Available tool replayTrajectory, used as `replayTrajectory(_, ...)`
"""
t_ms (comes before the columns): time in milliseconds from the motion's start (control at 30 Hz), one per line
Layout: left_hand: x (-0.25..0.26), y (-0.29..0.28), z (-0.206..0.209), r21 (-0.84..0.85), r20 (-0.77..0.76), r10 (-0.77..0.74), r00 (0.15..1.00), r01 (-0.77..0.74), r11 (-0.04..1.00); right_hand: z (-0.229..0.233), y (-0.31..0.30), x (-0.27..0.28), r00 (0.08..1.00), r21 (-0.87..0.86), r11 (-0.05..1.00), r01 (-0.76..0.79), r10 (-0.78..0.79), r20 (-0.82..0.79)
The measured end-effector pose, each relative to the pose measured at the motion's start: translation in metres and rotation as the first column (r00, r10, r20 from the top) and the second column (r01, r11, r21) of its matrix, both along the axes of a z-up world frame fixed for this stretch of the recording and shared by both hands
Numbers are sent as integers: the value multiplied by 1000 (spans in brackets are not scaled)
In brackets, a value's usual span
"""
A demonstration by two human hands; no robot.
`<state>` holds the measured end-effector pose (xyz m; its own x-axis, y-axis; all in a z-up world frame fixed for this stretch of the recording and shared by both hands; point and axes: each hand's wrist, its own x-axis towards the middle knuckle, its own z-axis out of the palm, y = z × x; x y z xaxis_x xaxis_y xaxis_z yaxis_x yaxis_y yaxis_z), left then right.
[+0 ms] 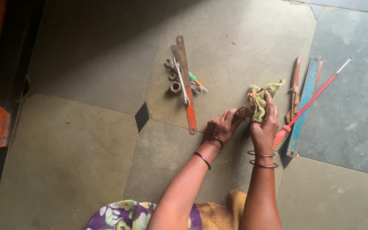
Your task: The person sits on a tiled floor and wipes a wrench and a pair of pliers with a cloth. They clean the tools thoroughly, turning them over to wipe different sides, and place them back on the floor among other tools.
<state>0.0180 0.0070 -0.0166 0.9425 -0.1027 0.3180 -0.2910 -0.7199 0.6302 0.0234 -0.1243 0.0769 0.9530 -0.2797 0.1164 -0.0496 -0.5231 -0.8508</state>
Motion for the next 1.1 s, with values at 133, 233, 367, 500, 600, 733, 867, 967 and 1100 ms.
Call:
replayTrajectory(133, -1, 1, 3, 35, -28, -29, 999, 30, 999, 6, -2, -2, 991, -136, 990, 32, -14, 130)
replayTrajectory(233, 0, -1, 3, 3, -66, -13, 998, 13, 1000, 9, 3, -2, 983, -177, 983, 56, -23, 184)
replayTrajectory(367, 1, 4, 6, -44, -129, -10, 992, 5, 999, 19, 15, -5, 977, -192, 981, 18, 23, 212)
replayTrajectory(500, 2, 5, 5, -96, -176, 81, 981, -99, 990, 30, 26, -9, 950, -189, 980, -64, 118, 290)
replayTrajectory(600, 1, 5, 0, -80, -130, 106, 986, -117, 990, 32, 26, -9, 948, -167, 979, -114, 157, 276)
replayTrajectory(733, -3, 7, 6, -125, -70, 96, 993, -105, 987, 26, 17, -13, 936, -127, 983, -131, 165, 312)
replayTrajectory(867, 0, 6, 15, -48, -55, 137, 989, -140, 989, 12, 7, -15, 935, -79, 991, -110, 130, 328)
replayTrajectory(967, 3, 6, 27, -13, -56, 100, 993, -101, 995, 13, 3, -15, 951, -20, 997, -70, 73, 299)
replayTrajectory(1100, 4, 8, 39, -61, -20, 40, 999, -42, 997, 35, 9, -12, 931, -101, 992, -72, 104, 350)
